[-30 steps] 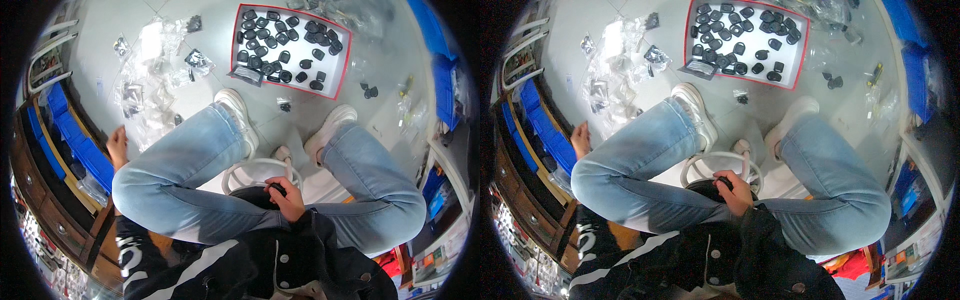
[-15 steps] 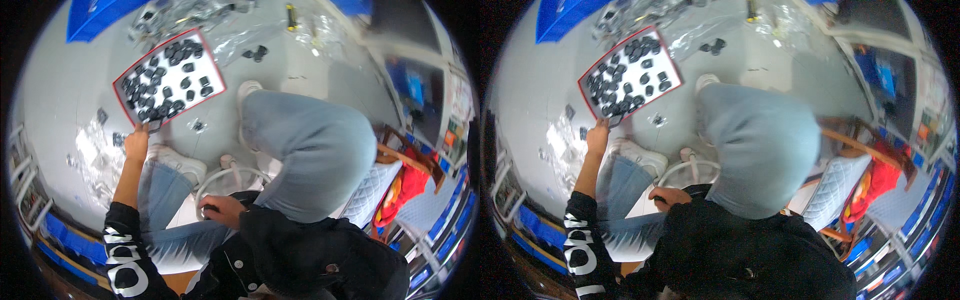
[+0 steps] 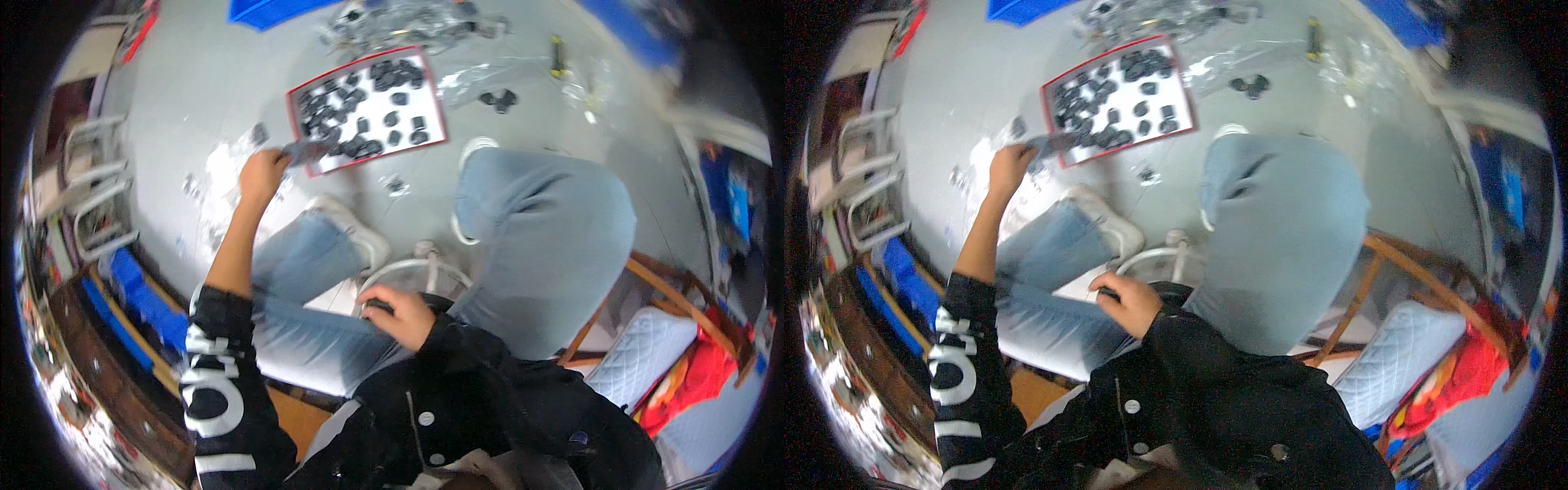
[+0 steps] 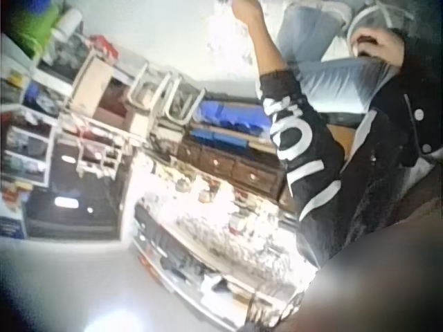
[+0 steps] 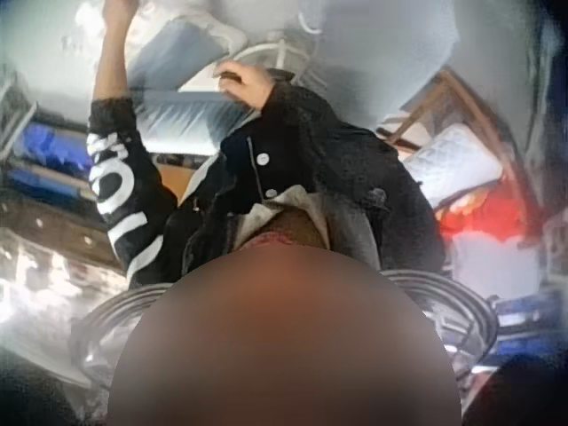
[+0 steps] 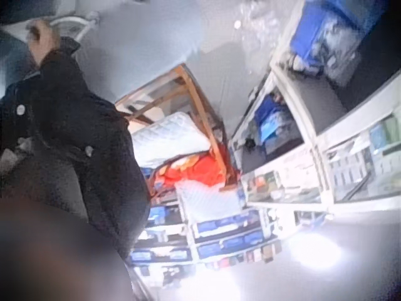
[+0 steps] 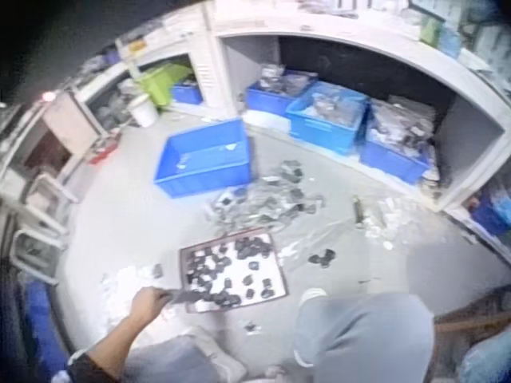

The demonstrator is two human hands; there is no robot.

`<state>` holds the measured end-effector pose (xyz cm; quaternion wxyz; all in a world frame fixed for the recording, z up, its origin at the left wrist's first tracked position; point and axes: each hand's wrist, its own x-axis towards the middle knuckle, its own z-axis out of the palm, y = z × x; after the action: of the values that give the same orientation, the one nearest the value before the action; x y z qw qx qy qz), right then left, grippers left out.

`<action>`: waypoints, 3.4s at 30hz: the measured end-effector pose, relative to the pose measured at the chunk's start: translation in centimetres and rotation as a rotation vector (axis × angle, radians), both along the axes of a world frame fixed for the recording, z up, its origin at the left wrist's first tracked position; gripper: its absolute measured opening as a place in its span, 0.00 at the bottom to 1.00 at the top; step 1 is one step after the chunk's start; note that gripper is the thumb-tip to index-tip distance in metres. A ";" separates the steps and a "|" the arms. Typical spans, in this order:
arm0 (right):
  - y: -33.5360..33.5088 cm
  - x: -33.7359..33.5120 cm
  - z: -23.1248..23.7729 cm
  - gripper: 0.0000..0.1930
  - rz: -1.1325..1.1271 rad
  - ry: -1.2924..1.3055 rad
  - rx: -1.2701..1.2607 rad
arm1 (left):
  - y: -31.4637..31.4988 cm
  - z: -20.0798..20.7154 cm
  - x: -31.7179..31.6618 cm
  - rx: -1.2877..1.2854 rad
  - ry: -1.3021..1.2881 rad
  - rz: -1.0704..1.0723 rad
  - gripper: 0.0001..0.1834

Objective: The person sits on the floor and assembles small black key fobs by inserting rubber grommets into them. They pick up key fobs from a red tray, take grommets from a plastic bag, and press them into place on each unit.

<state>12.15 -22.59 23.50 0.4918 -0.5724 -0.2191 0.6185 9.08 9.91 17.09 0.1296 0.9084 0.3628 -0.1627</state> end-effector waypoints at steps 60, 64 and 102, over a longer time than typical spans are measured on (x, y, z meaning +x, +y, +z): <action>-0.5 -1.3 -7.1 0.15 0.007 -0.002 -0.296 | 4.3 10.5 -8.5 -1.610 -1.772 1.024 0.15; -0.5 -1.2 -6.8 0.13 -0.006 -0.096 -0.249 | 4.6 10.3 -8.8 -1.654 -1.756 0.971 0.14; 0.6 -0.6 -5.0 0.13 -0.324 0.191 -0.232 | 3.6 11.5 -7.7 -1.526 -1.723 1.020 0.07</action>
<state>11.56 -21.95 18.52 0.5342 -0.5917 -0.0041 0.6037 1.35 13.48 28.62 0.8629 0.1701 0.2834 0.3824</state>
